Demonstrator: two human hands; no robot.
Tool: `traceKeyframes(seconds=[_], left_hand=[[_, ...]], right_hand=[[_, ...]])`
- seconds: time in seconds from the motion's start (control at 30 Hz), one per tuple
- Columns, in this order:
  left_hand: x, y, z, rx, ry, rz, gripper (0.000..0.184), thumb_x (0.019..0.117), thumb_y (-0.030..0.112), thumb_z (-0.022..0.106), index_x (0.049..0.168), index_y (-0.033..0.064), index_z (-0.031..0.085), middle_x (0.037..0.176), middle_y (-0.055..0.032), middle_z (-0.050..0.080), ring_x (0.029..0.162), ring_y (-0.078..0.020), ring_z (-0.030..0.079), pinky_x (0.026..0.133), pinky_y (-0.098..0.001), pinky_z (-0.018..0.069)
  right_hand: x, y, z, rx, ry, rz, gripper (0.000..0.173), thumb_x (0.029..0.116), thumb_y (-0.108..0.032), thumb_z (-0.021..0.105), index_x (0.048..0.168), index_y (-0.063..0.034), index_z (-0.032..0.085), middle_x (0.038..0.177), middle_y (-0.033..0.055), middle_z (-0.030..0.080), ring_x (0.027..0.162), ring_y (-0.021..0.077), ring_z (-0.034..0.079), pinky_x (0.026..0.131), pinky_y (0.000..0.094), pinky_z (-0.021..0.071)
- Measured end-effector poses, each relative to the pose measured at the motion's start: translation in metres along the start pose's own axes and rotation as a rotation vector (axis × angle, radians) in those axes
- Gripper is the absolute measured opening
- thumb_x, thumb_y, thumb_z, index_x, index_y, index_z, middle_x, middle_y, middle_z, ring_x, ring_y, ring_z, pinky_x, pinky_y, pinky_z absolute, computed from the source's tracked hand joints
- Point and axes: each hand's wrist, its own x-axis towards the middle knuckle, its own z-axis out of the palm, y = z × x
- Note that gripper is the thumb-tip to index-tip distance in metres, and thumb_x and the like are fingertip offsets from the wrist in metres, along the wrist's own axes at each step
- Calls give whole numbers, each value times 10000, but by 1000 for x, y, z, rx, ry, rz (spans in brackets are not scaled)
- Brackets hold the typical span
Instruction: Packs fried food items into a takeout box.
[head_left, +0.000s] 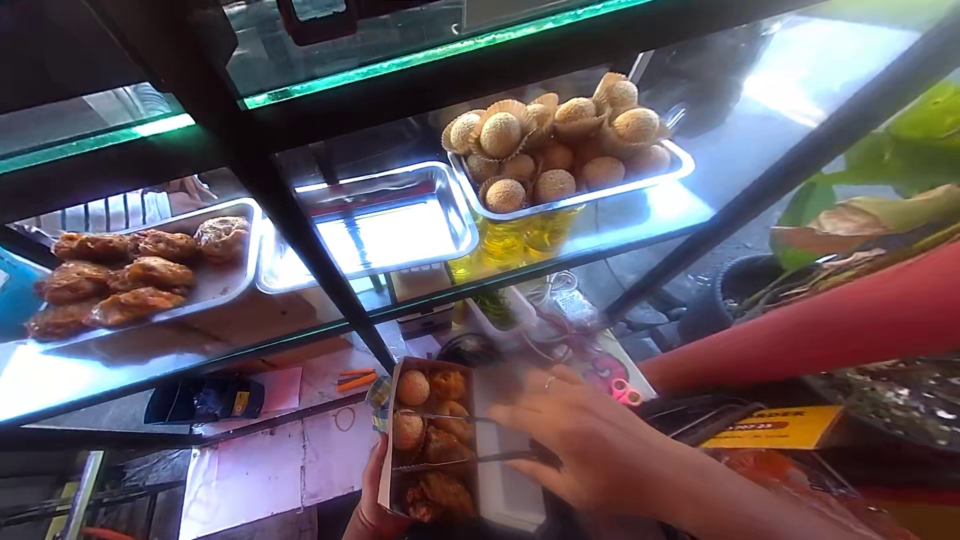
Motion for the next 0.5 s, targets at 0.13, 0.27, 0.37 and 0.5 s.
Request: traceKeyframes(seconds=[0.13,0.27,0.37,0.5], left_hand=[[4,0,-1,-4,-10,5,672,939,630,580,1349,102,647,1301,-188,671,1208,-320,650,1016,-525,530],[9,-2,2,-32,4,-19,688,922,670,572,1306,108,672,1217,-186,702,1090,-305,698,924,-498,575],[13,-4,-3,-50,-10,-38,693,911,663,595,1322,110,661,1237,-190,693,1116,-314,688,940,-507,566],[14,-7,-11,-67,-27,-13,674,921,633,601,1347,113,646,1292,-193,672,1179,-331,660,988,-540,537]], right_hand=[[10,-28,-20,-156,68,-81,431,957,-500,549,1194,-179,711,723,-25,598,733,198,597,728,395,481],[18,-57,-17,-338,68,-49,341,990,-340,529,1119,-69,691,797,65,675,822,276,677,773,419,539],[19,-65,-8,-383,62,16,330,966,-310,529,1050,-47,710,747,70,666,772,282,670,733,421,533],[23,-62,-6,-348,38,106,364,919,-405,565,1034,-105,735,679,25,627,688,250,647,697,429,532]])
